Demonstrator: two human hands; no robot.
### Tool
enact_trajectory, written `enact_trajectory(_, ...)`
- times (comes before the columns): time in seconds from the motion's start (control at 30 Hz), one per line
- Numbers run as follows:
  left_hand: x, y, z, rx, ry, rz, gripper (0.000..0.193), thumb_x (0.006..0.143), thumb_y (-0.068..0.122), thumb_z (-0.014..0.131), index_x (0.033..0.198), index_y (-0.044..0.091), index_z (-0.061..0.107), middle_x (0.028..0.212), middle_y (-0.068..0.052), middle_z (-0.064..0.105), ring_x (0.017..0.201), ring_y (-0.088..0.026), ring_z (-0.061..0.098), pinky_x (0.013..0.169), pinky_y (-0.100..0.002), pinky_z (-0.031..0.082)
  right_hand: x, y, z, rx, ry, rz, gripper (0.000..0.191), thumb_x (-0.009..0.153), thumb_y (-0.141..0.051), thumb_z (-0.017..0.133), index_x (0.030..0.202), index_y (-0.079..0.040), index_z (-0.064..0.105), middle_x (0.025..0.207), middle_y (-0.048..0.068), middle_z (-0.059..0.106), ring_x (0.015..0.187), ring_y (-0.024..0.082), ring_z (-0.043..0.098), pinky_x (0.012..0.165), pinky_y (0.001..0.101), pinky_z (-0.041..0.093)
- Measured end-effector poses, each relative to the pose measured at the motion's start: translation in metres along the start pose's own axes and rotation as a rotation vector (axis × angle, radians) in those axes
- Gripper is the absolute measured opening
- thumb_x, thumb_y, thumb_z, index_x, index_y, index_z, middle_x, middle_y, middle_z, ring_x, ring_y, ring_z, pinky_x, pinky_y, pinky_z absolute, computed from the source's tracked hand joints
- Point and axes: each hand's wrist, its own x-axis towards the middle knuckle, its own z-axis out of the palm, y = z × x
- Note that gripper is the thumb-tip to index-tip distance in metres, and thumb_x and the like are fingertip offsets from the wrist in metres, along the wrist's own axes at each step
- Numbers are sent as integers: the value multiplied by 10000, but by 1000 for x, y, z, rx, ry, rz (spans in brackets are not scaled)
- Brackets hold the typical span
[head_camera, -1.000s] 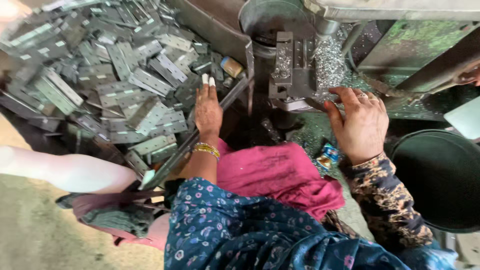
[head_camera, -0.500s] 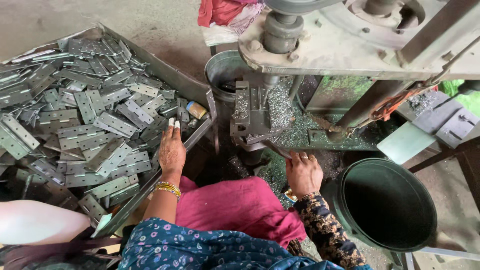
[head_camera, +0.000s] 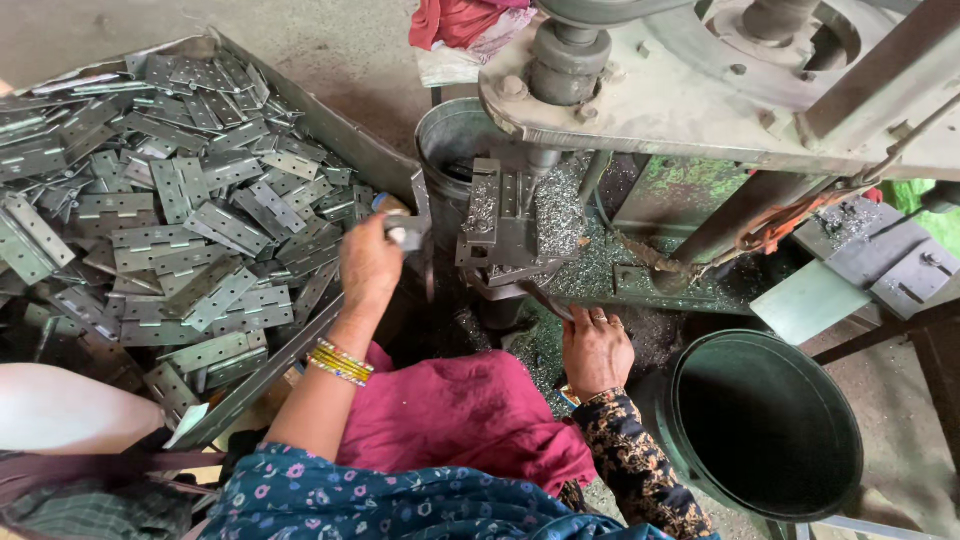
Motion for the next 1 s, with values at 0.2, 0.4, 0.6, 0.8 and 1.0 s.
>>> enact_trajectory(0.2, -22, 91, 73, -3, -329, 350, 352, 922, -18, 575, 1266, -9, 650, 1223, -210, 676, 988, -348, 706, 857, -444, 569, -6, 2, 3, -27, -4, 2, 257, 912, -254, 698, 1137, -138, 744, 1032, 104, 754, 911, 322, 710, 771, 405, 577)
enact_trajectory(0.4, -85, 104, 141, 384, -67, 675, 465, 893, 77, 607, 1322, -100, 582, 1426, -361, 517, 1176, -422, 630, 1087, -482, 482, -6, 3, 4, -9, 11, -4, 257, 911, -235, 703, 1148, -140, 734, 1050, 110, 751, 914, 332, 705, 763, 415, 573)
enact_trajectory(0.6, -79, 97, 134, 32, -234, 502, 586, 940, 161, 644, 1450, -77, 483, 1565, -283, 407, 1352, -400, 506, 1218, -552, 285, -6, 1, -4, -10, -63, 28, 279, 921, -243, 692, 1186, -159, 721, 1030, 105, 754, 885, 321, 701, 779, 431, 570)
enact_trajectory(0.8, -75, 66, 62, 26, 44, 262, 807, 915, 309, 692, 1576, 16, 335, 1644, -297, 199, 1527, -466, 204, 1232, -633, 88, 7, 3, -12, -119, -326, 132, 329, 895, -377, 690, 1155, -176, 705, 986, 85, 754, 1013, 287, 703, 1004, 449, 476)
enact_trajectory(1.0, -57, -19, 37, -99, 361, -85, 812, 962, 325, 614, 1601, -25, 255, 1660, -352, 116, 1535, -540, 127, 1219, -655, 88, 11, -1, 4, -154, 99, 12, 158, 845, -311, 718, 941, -200, 775, 1079, -8, 776, 1306, 213, 624, 1271, 515, 278)
